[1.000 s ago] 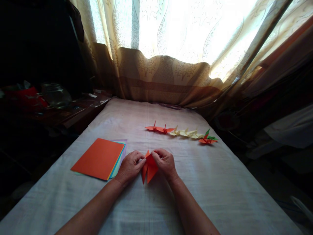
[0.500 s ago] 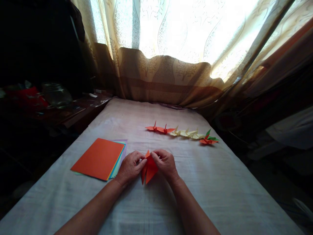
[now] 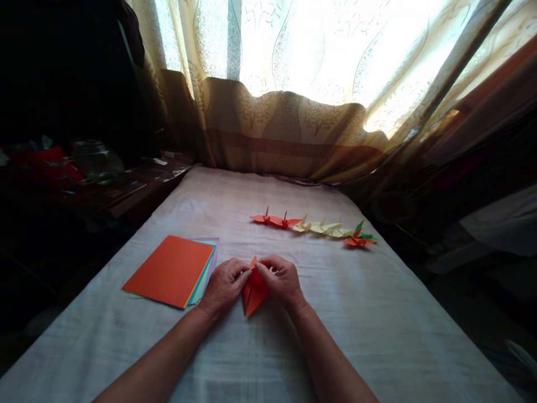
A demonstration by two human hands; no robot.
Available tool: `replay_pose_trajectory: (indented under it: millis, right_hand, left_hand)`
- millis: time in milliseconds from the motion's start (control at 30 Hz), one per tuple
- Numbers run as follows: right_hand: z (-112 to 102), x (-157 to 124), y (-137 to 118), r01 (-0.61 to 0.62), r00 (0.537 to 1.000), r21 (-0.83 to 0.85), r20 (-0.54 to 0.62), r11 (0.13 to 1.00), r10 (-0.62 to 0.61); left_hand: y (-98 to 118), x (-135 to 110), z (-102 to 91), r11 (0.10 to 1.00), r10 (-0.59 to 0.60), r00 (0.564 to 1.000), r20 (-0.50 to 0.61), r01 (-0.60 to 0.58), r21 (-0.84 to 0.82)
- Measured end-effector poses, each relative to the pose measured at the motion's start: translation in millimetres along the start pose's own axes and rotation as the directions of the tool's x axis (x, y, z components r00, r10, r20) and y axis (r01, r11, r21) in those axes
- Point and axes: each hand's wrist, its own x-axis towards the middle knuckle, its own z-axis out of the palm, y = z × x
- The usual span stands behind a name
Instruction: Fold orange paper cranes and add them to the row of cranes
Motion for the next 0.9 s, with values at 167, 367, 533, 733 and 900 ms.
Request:
replay_pose_trajectory:
  millis: [167,367,533,733,900]
  right_hand:
    - [-4.2,1.4,-2.2,0.002,1.000,0.011,-0.012,1.000,-0.002]
    - [-9.5,5.7,-2.4,-0.109,0.992,0.127,-0.046,0.986,0.115]
    - [-20.3,8.5,12.8,-0.284,0.955,0.118,0.121,0.952,0.270]
    - [-36.1,6.1,19.9,-0.452,0.802,0.152,0.501,0.879,0.326]
    - [-32.4,3.1,17.2,-0.402,0.809,0.120,0.510,0.908,0.291]
  left_hand:
    - [0.6,0.8,-0.6,1.000,-0.017,1.000,0.006,0.017,0.010]
    - [3.1,1.4,-2.0,0.999,-0.043,0.999,0.002,0.043,0.017]
    - [5.4,2.3,-1.0,0.997,-0.069,0.998,-0.003,0.069,0.024]
    - [9.8,3.2,-0.1,0.988,-0.117,0.993,-0.013,0.117,0.098]
    - [10.2,2.2,1.1,0.970,-0.103,0.994,-0.028,0.107,0.219]
